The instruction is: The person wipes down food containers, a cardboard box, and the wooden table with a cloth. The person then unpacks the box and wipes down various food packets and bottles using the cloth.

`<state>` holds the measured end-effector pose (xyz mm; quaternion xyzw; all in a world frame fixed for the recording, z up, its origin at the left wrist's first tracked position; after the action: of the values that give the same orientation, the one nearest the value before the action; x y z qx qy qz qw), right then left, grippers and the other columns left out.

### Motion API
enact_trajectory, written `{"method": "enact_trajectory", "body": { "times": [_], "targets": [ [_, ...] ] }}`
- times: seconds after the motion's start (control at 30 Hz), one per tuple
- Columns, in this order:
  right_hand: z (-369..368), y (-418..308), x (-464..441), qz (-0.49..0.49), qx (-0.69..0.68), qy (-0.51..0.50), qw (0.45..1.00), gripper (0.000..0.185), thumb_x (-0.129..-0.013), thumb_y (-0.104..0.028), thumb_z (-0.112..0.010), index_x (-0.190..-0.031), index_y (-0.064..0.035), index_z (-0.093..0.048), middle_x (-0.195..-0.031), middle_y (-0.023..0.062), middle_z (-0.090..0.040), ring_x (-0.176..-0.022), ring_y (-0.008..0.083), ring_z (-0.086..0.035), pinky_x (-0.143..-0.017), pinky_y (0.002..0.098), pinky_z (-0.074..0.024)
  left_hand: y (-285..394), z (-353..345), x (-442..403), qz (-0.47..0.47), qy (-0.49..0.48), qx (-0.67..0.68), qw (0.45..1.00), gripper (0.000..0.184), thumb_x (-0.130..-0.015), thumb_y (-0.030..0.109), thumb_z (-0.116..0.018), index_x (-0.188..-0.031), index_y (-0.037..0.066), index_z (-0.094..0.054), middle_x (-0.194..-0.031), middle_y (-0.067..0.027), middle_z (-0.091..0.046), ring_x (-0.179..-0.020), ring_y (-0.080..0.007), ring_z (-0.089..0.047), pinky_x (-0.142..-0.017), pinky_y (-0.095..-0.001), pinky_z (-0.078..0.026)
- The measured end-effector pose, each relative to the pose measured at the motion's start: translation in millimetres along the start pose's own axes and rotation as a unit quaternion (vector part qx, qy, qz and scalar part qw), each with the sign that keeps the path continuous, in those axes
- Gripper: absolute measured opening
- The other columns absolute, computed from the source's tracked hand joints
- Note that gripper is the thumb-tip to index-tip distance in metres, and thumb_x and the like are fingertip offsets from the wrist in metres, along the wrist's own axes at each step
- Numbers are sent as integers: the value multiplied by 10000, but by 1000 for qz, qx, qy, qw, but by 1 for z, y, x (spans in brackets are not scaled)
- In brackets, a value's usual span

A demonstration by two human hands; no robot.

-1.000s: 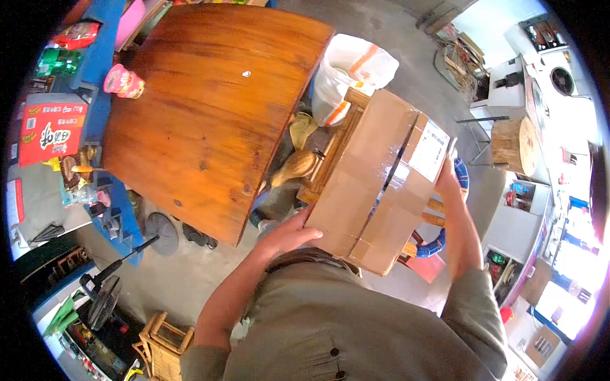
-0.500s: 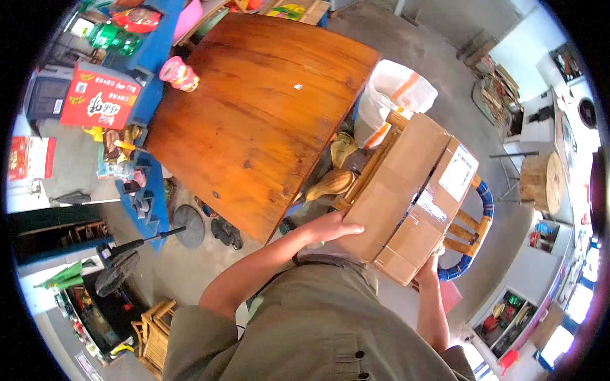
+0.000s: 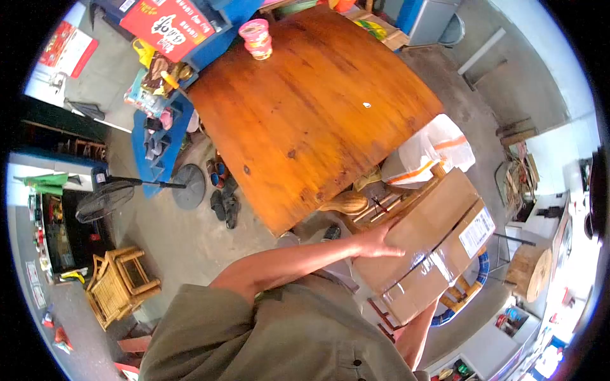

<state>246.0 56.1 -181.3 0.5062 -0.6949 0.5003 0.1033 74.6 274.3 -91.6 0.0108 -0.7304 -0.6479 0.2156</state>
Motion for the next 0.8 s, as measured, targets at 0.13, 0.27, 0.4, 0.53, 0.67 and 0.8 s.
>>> {"method": "enact_trajectory", "body": {
  "times": [0.13,0.27,0.4,0.53,0.67,0.8],
  "targets": [
    [-32,-2,23,37,31,-4,999,436,-949,-422,-446,-1203,-74,-509,-1122,81,-595,-992,224,-599,-812,370,-527,24,27,57,-89,47,28,995,883,-796,252,-714,-1451,23,-167,-1395,-171,-395,-1268,-250,-402,-1054,-352,-311],
    [-91,10,21,51,62,-33,996,424,-948,-415,-449,-1193,-75,-515,-1107,80,-598,-979,220,-602,-802,367,-528,43,78,112,-101,111,34,988,872,-802,229,-704,-1442,-7,-160,-1386,-181,-394,-1275,-253,-393,-1057,-359,-305],
    [-187,52,-8,32,97,-88,991,411,-948,-408,-453,-1182,-77,-521,-1091,78,-602,-967,217,-604,-792,364,-530,15,143,164,-90,203,18,975,915,-784,278,-712,-1440,-5,-141,-1361,-230,-404,-1249,-306,-428,-1037,-379,-334],
    [-311,116,-54,-8,130,-139,982,399,-947,-401,-456,-1171,-78,-528,-1075,77,-605,-954,213,-607,-782,361,-531,-26,216,217,-81,248,110,959,929,-776,304,-714,-1435,-19,-145,-1339,-245,-424,-1229,-328,-452,-1023,-379,-353],
    [-442,186,-111,-62,172,-195,964,387,-946,-393,-460,-1161,-79,-534,-1060,75,-608,-942,210,-609,-772,359,-533,-68,304,269,31,360,65,930,917,-768,288,-725,-1427,-23,-169,-1243,-229,-524,-1139,-316,-536,-965,-371,-417],
    [-548,244,-166,-114,210,-244,940,375,-946,-386,-463,-1150,-81,-540,-1044,74,-611,-929,206,-612,-762,356,-534,-75,381,308,29,462,114,879,887,-774,256,-729,-1416,-16,-180,-1160,-205,-592,-1064,-290,-592,-910,-365,-461]
  ]
}}
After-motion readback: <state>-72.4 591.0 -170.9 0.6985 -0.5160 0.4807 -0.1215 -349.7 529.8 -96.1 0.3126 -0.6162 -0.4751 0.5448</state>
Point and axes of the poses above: each hand's wrist, its own x-axis away from the middle knuckle, its own z-axis out of the back of the hand, y = z × x, the point moved 5 cm from there along -x, towards the middle knuckle
